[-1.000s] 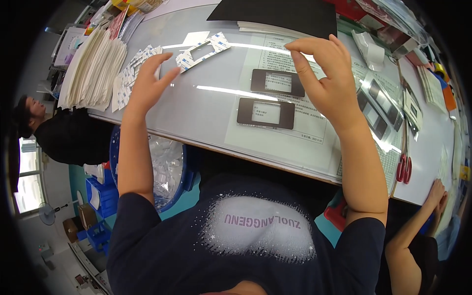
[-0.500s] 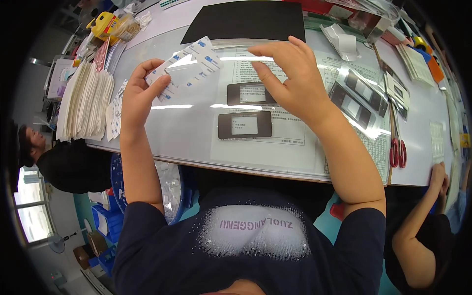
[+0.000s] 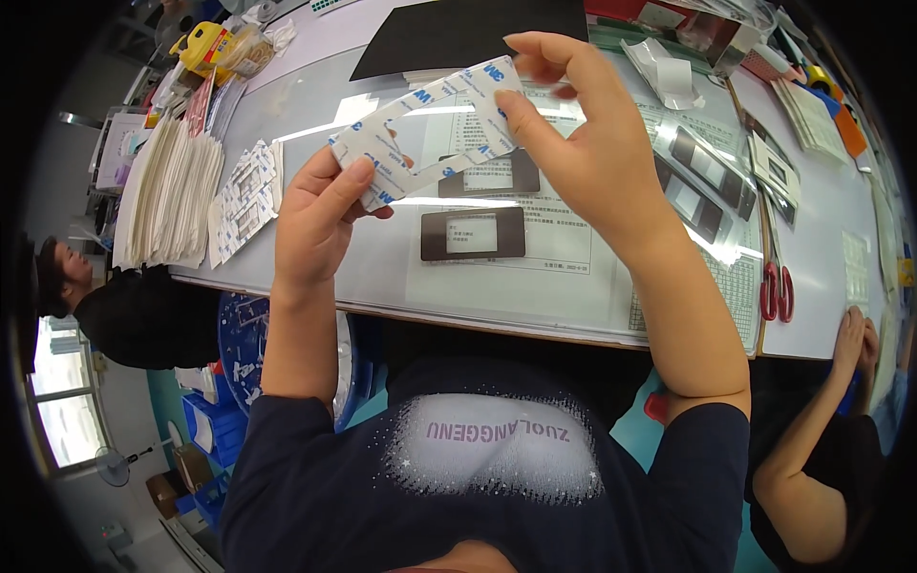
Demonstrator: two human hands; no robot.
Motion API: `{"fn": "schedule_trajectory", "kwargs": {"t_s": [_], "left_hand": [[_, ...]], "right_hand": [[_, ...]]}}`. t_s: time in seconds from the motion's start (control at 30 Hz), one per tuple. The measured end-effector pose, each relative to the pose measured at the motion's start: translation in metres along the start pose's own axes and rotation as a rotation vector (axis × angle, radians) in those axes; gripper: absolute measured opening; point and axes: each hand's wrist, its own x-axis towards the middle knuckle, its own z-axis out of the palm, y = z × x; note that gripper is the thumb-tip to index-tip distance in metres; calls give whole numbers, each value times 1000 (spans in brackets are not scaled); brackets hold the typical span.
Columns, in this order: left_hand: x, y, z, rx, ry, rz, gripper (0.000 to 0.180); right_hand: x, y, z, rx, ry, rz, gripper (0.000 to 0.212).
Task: The person is assembling small electronic parts by peeling off protective backings and applying adhesive strips to rectangular components at an assembly line workstation.
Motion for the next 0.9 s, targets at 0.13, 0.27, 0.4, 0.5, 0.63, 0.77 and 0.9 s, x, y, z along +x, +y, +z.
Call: {"fn": "schedule_trajectory", "kwargs": {"t_s": [0.13,0.27,0.4,0.5,0.63,0.77,0.9], "left_hand": [[1,-3,11,-66,-12,-70,35],[6,-7,27,-165,-149,-59,39],[6,-2,42,-195,-181,-97,47],[6,-3,48,-197,-215,-75,60],[6,-5,47,-270,-272,-56,63],[8,-16,43,-307,-368,-13,59],[7,-17,43,-303,-438,-2,58]], "right_hand": [[1,-19,-5,-317,-82,-413,46],[-9,-35,4,-193,-322,-380,39],[-9,-33,5,-21,-321,-270,27],[-8,-34,3,60,-334,-218,24],[-8,-39,2,79,-348,-224,23],[-8,-43,-3,196,-412,-94,24],[-7,-43,-6,280,-488,-54,21]]}}
